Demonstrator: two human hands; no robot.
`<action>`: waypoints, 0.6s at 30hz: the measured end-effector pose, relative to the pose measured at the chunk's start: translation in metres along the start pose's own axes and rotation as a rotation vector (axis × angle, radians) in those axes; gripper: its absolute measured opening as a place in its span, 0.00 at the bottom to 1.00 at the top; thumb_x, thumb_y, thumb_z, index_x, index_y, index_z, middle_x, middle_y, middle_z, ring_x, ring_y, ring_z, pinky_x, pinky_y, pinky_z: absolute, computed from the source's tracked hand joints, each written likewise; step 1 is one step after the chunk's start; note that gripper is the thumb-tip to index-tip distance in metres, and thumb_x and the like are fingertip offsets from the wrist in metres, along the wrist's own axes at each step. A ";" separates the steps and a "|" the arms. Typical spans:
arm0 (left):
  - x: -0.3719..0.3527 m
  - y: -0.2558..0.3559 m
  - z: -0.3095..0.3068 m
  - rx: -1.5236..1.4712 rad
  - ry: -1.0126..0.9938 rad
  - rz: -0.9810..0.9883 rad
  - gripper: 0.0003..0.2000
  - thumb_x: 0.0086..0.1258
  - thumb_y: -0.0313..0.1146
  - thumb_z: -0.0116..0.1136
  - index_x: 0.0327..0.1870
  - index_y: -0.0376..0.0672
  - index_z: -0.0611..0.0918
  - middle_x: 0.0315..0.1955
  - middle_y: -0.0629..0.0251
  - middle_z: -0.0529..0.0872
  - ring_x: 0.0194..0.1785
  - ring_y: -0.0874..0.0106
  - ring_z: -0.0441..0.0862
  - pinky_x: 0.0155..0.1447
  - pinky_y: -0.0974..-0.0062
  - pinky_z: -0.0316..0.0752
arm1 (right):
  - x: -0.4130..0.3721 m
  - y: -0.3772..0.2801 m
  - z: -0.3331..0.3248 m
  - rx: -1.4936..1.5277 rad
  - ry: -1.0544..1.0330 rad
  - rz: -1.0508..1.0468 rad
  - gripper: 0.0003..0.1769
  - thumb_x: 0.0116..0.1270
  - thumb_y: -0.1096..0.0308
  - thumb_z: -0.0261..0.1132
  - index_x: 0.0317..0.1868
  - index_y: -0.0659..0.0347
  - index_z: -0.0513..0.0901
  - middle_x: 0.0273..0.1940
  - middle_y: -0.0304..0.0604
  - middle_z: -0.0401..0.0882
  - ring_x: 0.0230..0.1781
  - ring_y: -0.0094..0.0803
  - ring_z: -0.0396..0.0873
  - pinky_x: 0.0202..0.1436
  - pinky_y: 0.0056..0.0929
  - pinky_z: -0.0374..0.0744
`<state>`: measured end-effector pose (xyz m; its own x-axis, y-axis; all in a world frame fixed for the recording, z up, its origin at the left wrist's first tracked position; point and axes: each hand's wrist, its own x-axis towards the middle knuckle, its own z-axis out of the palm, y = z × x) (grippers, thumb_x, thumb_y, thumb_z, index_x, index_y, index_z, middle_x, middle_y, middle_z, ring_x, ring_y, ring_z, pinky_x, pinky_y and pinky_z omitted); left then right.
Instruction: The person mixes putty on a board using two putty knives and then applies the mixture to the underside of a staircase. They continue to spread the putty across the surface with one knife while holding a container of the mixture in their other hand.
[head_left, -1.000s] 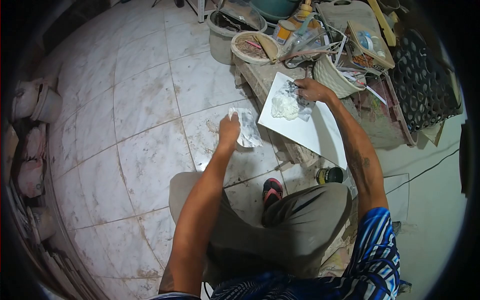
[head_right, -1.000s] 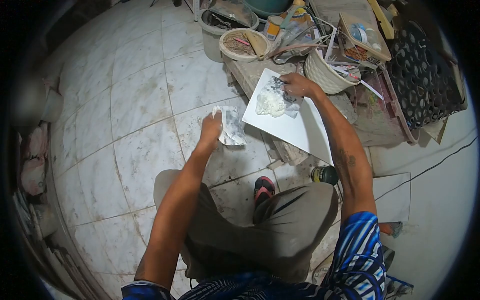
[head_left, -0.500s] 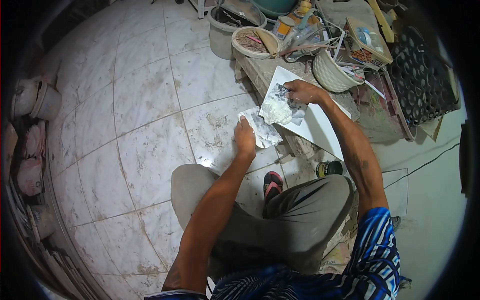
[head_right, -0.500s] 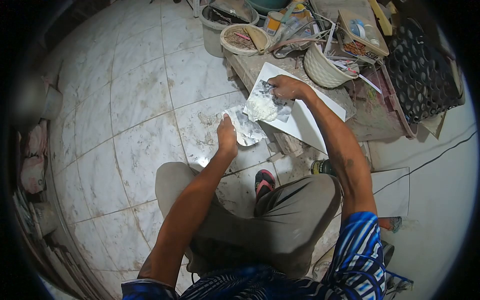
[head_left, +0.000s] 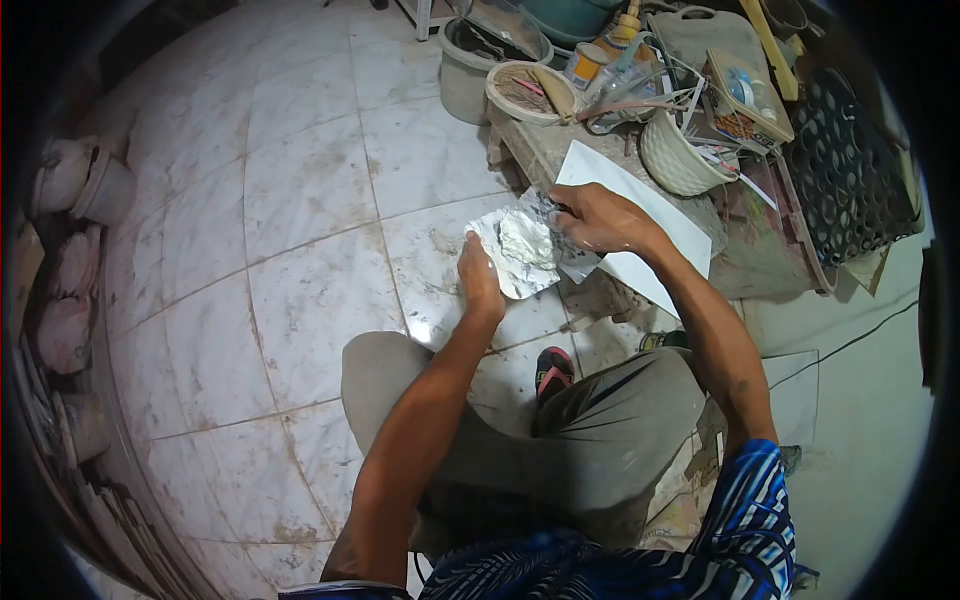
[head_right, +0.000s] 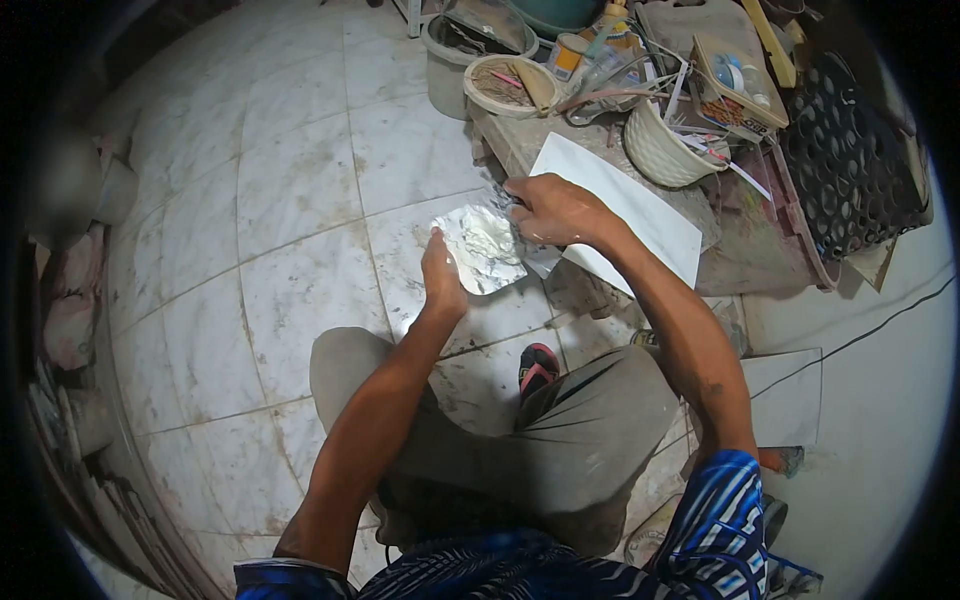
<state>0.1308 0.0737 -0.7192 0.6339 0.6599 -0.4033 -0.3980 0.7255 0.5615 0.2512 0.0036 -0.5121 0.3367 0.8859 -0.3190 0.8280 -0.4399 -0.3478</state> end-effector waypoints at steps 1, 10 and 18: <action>-0.005 0.011 0.005 -0.030 -0.025 0.010 0.27 0.84 0.49 0.39 0.64 0.31 0.74 0.55 0.53 0.82 0.56 0.65 0.82 0.60 0.69 0.78 | -0.005 -0.016 -0.009 -0.021 0.012 0.014 0.15 0.66 0.66 0.61 0.46 0.69 0.79 0.33 0.63 0.80 0.37 0.55 0.80 0.46 0.49 0.76; -0.023 0.069 0.037 -0.059 -0.169 0.080 0.23 0.85 0.45 0.38 0.64 0.32 0.73 0.58 0.54 0.82 0.58 0.64 0.83 0.64 0.65 0.77 | -0.024 -0.067 -0.052 -0.277 0.267 -0.242 0.10 0.61 0.70 0.63 0.39 0.68 0.76 0.28 0.62 0.78 0.34 0.62 0.79 0.40 0.53 0.76; -0.046 0.104 0.060 -0.140 -0.245 -0.047 0.25 0.83 0.45 0.38 0.65 0.31 0.72 0.57 0.53 0.82 0.56 0.63 0.85 0.61 0.63 0.80 | -0.055 -0.086 -0.054 -0.298 0.453 -0.375 0.09 0.58 0.76 0.64 0.40 0.65 0.76 0.34 0.55 0.79 0.35 0.58 0.79 0.38 0.50 0.77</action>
<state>0.0995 0.1072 -0.5988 0.7887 0.5701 -0.2302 -0.4410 0.7855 0.4342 0.1858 0.0009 -0.4172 0.1030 0.9741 0.2012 0.9926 -0.0877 -0.0838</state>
